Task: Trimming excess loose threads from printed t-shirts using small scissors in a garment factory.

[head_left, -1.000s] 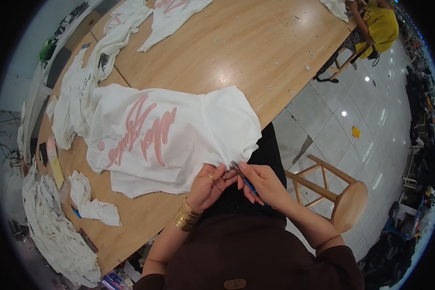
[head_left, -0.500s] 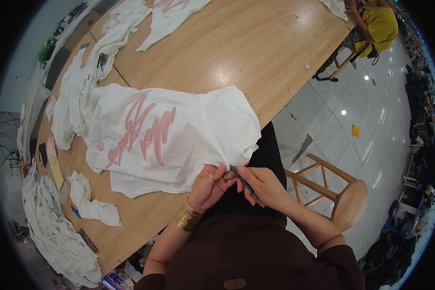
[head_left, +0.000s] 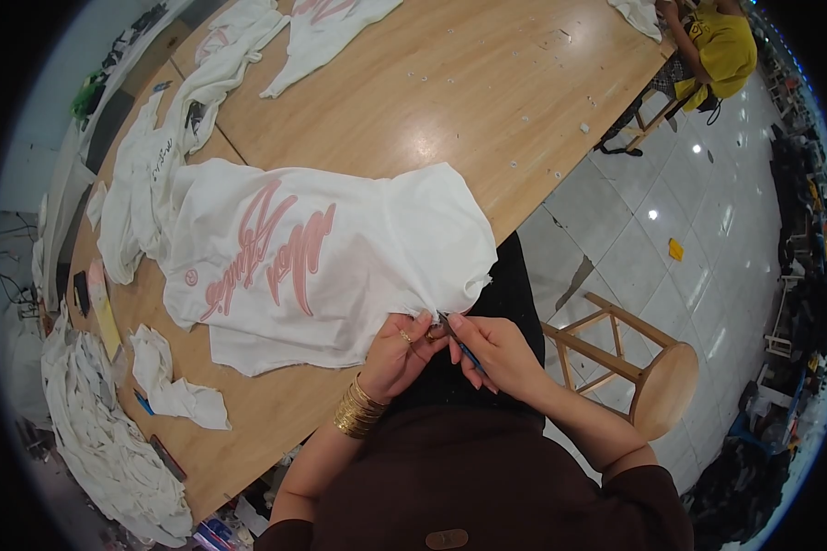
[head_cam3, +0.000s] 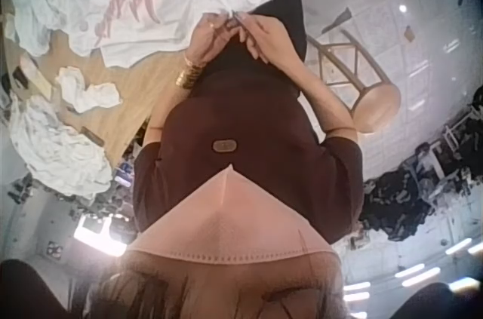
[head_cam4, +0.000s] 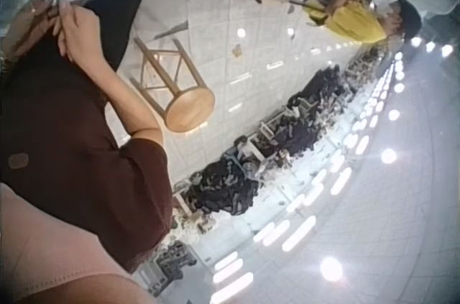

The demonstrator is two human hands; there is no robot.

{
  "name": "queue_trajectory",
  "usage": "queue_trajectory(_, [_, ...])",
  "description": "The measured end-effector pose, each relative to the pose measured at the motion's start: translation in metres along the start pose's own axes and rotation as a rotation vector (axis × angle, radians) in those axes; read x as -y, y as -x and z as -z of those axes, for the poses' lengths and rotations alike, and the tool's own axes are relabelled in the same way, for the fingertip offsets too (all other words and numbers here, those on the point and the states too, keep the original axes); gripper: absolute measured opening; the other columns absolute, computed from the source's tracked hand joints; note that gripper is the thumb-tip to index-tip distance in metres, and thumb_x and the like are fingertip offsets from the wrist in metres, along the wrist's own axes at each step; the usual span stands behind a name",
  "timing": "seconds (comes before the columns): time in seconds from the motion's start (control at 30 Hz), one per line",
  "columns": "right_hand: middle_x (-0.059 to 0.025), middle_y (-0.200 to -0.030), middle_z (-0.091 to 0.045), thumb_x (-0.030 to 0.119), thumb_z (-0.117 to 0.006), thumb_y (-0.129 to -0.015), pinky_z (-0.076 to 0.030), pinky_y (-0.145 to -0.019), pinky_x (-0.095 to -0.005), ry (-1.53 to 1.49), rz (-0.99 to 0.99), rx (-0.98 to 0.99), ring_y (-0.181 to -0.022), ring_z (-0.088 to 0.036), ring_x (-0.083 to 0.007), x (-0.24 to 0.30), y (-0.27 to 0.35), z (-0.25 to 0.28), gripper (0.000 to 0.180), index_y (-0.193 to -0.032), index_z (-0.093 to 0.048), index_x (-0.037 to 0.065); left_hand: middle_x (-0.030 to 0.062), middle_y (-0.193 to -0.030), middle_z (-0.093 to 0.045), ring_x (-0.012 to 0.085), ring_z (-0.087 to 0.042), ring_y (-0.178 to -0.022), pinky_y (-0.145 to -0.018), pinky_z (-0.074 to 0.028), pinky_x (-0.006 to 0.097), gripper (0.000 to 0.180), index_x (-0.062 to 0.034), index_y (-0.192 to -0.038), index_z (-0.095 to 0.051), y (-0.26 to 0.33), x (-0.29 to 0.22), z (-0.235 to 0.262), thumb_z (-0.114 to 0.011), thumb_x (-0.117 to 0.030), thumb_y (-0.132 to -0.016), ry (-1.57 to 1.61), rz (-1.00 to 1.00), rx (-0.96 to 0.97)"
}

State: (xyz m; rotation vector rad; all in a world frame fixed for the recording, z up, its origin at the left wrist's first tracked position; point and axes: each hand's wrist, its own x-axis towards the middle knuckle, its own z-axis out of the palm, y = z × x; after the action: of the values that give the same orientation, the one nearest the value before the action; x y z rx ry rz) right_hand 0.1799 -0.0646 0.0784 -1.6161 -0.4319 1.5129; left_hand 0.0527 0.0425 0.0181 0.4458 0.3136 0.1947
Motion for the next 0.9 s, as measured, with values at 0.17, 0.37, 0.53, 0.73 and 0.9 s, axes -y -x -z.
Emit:
queue_trajectory(0.17, [-0.002, -0.043, -0.045, 0.04, -0.038, -0.096, -0.028, -0.031, -0.0223, -0.045, -0.005, -0.015, -0.03, -0.037, -0.008, -0.003, -0.001, -0.001, 0.048, -0.066, -0.051, 0.003, 0.0149, -0.101, -0.059, 0.0235, -0.057, -0.083, -0.085, -0.044, 0.036, 0.031, 0.0079, -0.103, -0.053, 0.0, -0.001, -0.002, -0.041, -0.02, -0.097, -0.022, 0.009, 0.003])
queue_trajectory(0.37, [-0.0024, -0.044, -0.045, 0.037, -0.035, -0.098, -0.027, -0.031, -0.0202, -0.04, 0.016, -0.025, -0.03, -0.035, -0.0066, -0.009, -0.002, -0.001, 0.047, -0.069, -0.05, 0.004, 0.0131, -0.099, -0.06, 0.0214, -0.057, -0.084, -0.089, -0.042, 0.037, 0.032, 0.0075, -0.097, -0.057, -0.002, -0.004, -0.006, -0.043, -0.021, -0.096, -0.101, 0.11, -0.076])
queue_trajectory(0.53, [-0.0021, -0.045, -0.046, 0.033, -0.04, -0.096, -0.031, -0.037, -0.0221, 0.154, 0.156, -0.138, -0.036, -0.042, -0.0068, -0.014, -0.005, -0.001, 0.044, -0.067, -0.052, 0.003, 0.0073, -0.087, -0.06, 0.0133, -0.055, -0.076, -0.074, -0.046, 0.028, 0.021, 0.0027, -0.091, -0.057, -0.002, 0.001, 0.002, -0.053, -0.018, -0.091, -0.268, 0.104, -0.278])
queue_trajectory(0.73, [-0.0035, -0.045, -0.047, 0.03, -0.046, -0.094, -0.034, -0.04, -0.0245, 0.361, 0.2, -0.194, -0.039, -0.047, -0.009, -0.013, -0.004, 0.002, 0.039, -0.067, -0.054, 0.002, 0.004, -0.073, -0.057, 0.0097, -0.054, -0.065, -0.057, -0.045, 0.023, 0.017, -0.0005, -0.092, -0.056, 0.0, -0.009, -0.003, -0.058, -0.017, -0.089, -0.286, 0.078, -0.291])
queue_trajectory(0.9, [-0.0054, -0.045, -0.047, 0.03, -0.05, -0.092, -0.035, -0.04, -0.0279, 0.547, 0.388, -0.298, -0.039, -0.048, -0.0145, -0.024, -0.008, 0.001, 0.036, -0.068, -0.054, 0.003, 0.0033, -0.073, -0.057, 0.0093, -0.054, -0.062, -0.052, -0.044, 0.022, 0.018, -0.0009, -0.088, -0.054, 0.002, -0.016, -0.018, -0.059, -0.018, -0.088, -0.222, 0.094, -0.388])
